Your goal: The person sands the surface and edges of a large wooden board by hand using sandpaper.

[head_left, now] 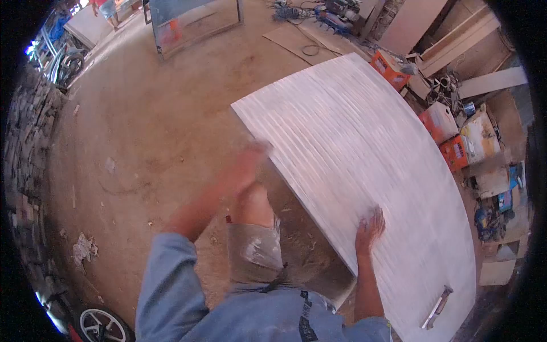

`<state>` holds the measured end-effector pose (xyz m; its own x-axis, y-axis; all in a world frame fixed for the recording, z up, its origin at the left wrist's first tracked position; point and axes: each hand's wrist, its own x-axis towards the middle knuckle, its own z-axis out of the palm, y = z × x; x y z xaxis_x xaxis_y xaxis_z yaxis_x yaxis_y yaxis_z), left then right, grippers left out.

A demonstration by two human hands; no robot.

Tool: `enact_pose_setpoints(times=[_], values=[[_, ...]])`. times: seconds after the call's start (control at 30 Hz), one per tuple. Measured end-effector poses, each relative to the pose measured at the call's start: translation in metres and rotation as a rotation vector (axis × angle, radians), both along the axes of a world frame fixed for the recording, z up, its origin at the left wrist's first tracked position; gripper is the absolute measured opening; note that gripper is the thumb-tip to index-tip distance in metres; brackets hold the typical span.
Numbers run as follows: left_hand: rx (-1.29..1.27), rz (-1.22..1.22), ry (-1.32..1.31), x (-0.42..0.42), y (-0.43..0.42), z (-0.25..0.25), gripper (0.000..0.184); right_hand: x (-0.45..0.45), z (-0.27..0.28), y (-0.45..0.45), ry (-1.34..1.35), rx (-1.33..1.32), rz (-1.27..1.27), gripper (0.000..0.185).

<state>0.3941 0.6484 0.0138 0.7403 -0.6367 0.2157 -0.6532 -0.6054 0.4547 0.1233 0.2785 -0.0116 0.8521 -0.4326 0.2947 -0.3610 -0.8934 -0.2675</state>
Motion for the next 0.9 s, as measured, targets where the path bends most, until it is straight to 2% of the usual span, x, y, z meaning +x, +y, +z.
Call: enact_pose_setpoints(times=[0.03, 0.1, 0.17, 0.4, 0.43, 0.5, 0.57, 0.6, 0.73, 0.77, 0.83, 0.87, 0.9], values=[[-0.042, -0.066, 0.125, -0.027, -0.007, 0.004, 0.038, 0.005, -0.002, 0.001, -0.006, 0.003, 0.002, 0.049], [0.001, -0.330, -0.020, -0.081, -0.023, -0.008, 0.037, 0.004, -0.002, 0.002, -0.011, -0.041, -0.005, 0.050], [0.068, -0.370, -0.148, -0.070, -0.021, -0.006, 0.037, 0.005, 0.002, 0.006, -0.008, -0.058, -0.023, 0.050], [0.026, 0.088, -0.213, 0.090, 0.046, -0.019, 0.043, 0.009, 0.002, 0.006, 0.030, -0.004, -0.065, 0.054], [-0.052, 0.107, 0.053, 0.064, 0.035, -0.001, 0.044, 0.009, 0.006, 0.006, 0.029, -0.007, -0.064, 0.054], [-0.122, 0.117, 0.314, 0.018, 0.026, 0.007, 0.046, 0.013, 0.013, 0.014, 0.072, -0.025, -0.069, 0.055], [0.005, -0.232, -0.053, -0.002, 0.026, -0.013, 0.044, 0.012, 0.008, 0.013, 0.061, -0.034, -0.058, 0.055], [-0.001, -0.223, -0.043, 0.009, 0.032, -0.021, 0.044, 0.011, 0.007, 0.011, 0.049, -0.047, -0.036, 0.055], [0.111, 0.203, -0.401, 0.132, 0.073, -0.025, 0.051, 0.008, 0.001, 0.009, 0.047, -0.061, -0.059, 0.054], [0.103, 0.201, -0.404, 0.138, 0.070, -0.026, 0.051, 0.010, 0.002, 0.009, 0.030, -0.051, -0.053, 0.054], [-0.021, 0.288, -0.083, 0.140, 0.066, -0.029, 0.060, 0.012, 0.005, 0.008, 0.023, -0.041, -0.039, 0.054], [-0.017, 0.287, -0.083, 0.123, 0.065, -0.035, 0.060, 0.013, 0.007, 0.010, 0.048, -0.041, -0.044, 0.053], [0.040, 0.148, -0.202, 0.093, 0.064, -0.046, 0.056, 0.013, 0.008, 0.013, 0.073, -0.039, -0.057, 0.053]])
